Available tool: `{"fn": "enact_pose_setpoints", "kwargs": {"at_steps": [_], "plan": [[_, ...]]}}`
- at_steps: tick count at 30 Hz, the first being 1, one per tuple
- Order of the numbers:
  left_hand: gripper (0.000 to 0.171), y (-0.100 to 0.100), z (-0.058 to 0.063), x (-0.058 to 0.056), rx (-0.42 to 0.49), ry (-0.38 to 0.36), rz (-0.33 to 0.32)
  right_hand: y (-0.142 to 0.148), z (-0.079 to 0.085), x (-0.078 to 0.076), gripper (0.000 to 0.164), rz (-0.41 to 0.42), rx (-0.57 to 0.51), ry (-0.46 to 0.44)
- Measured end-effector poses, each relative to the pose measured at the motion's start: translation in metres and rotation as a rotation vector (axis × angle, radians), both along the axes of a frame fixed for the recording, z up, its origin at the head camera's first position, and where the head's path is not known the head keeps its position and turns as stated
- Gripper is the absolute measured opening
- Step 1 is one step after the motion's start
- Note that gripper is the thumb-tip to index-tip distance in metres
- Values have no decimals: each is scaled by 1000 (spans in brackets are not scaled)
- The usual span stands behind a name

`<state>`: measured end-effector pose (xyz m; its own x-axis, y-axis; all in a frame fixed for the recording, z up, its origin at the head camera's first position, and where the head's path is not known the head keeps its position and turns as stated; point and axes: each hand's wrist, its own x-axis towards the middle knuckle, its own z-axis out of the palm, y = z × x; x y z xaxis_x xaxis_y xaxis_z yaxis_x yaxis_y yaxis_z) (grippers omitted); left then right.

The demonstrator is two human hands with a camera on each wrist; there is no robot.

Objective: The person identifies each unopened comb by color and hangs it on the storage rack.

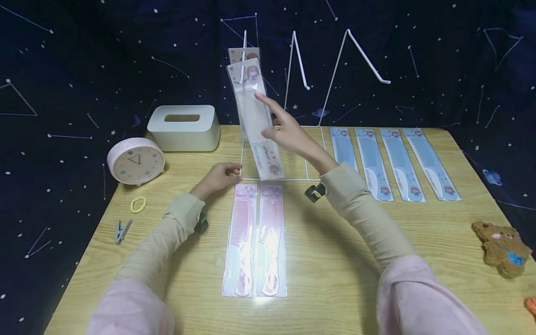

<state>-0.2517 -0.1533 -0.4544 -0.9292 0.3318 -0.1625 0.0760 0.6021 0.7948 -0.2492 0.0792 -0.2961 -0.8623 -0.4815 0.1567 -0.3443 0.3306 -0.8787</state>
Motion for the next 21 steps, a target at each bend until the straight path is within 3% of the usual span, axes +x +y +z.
{"fn": "enact_pose_setpoints", "kwargs": {"at_steps": [10,21], "plan": [[47,1,4,3,1,12,6,-9,-4,-33,78,-36,-31,-52],[47,1,1,1,10,4,11,-5,-26,-39,80,-46,-56,-77]]}}
